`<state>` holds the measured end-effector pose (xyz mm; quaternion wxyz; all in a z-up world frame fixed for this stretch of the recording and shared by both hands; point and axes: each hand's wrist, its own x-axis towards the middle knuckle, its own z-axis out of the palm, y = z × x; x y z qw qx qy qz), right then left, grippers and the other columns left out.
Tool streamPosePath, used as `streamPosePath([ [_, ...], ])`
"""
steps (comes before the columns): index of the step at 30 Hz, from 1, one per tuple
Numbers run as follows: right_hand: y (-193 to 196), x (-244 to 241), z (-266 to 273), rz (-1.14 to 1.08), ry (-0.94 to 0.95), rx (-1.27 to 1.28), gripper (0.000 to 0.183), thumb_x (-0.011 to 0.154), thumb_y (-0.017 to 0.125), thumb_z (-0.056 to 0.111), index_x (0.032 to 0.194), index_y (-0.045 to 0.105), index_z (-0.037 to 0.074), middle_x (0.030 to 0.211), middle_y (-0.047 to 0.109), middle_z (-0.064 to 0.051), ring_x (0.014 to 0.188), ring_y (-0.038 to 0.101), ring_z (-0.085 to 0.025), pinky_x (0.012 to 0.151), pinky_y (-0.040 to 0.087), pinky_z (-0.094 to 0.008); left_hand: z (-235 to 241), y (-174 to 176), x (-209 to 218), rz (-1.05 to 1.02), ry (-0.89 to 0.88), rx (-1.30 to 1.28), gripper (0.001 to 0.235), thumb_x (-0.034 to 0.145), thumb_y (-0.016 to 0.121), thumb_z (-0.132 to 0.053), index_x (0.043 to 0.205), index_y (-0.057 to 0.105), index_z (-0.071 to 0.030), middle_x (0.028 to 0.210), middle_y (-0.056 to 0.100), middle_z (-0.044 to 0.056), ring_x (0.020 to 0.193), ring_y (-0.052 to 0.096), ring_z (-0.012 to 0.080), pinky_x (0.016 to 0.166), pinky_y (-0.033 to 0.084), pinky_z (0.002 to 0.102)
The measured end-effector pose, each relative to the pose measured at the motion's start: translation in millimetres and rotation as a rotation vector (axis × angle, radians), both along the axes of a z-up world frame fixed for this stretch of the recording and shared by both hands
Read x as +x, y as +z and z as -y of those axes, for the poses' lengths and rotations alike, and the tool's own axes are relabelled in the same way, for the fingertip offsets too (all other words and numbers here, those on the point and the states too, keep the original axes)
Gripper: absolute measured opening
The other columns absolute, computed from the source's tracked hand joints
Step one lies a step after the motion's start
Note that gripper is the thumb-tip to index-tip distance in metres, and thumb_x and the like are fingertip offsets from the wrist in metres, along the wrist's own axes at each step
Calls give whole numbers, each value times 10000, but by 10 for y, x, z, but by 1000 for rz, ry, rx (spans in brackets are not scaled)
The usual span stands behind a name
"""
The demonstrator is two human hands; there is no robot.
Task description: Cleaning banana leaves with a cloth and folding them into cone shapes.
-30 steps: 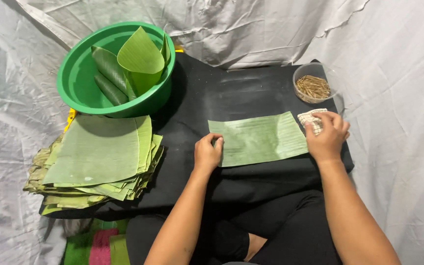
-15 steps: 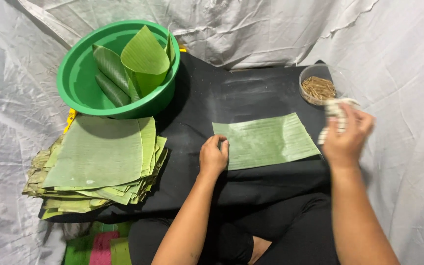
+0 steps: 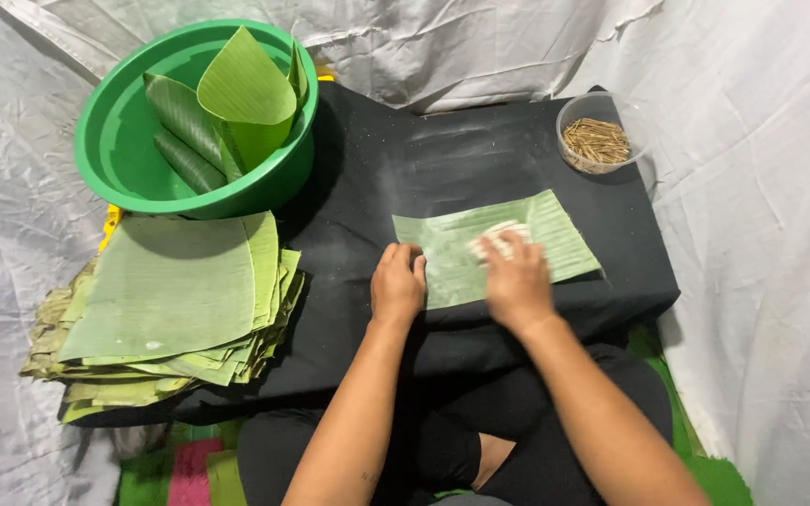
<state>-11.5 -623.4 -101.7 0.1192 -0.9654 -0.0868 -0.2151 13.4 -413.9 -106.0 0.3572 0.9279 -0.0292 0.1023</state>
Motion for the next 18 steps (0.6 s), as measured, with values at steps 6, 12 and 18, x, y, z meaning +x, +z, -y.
streamPosePath([
  [6,-259,-54,926,-52,-235,-24,439,953,642,347,1383,696,278,1329,550,-22,1111,558,-359,803,533,-487,20,23,-21,5,9,2,111,920,681,-243,996,699,-163,900,651,58,855,722,358,726,602,479],
  [12,-15,40,664,148,-113,22,373,1011,550,230,1329,713,121,1226,539,-94,1150,553,-377,930,432,-465,12,-52,-2,8,19,11,105,914,671,-272,965,682,-181,883,624,46,828,719,358,695,599,475],
  [18,-258,14,-516,-90,124,22,526,914,646,499,1355,651,212,1256,554,-74,1099,554,-373,819,537,-521,10,-11,-11,19,8,41,85,898,660,-241,961,678,-187,883,614,55,811,715,368,681,603,480],
])
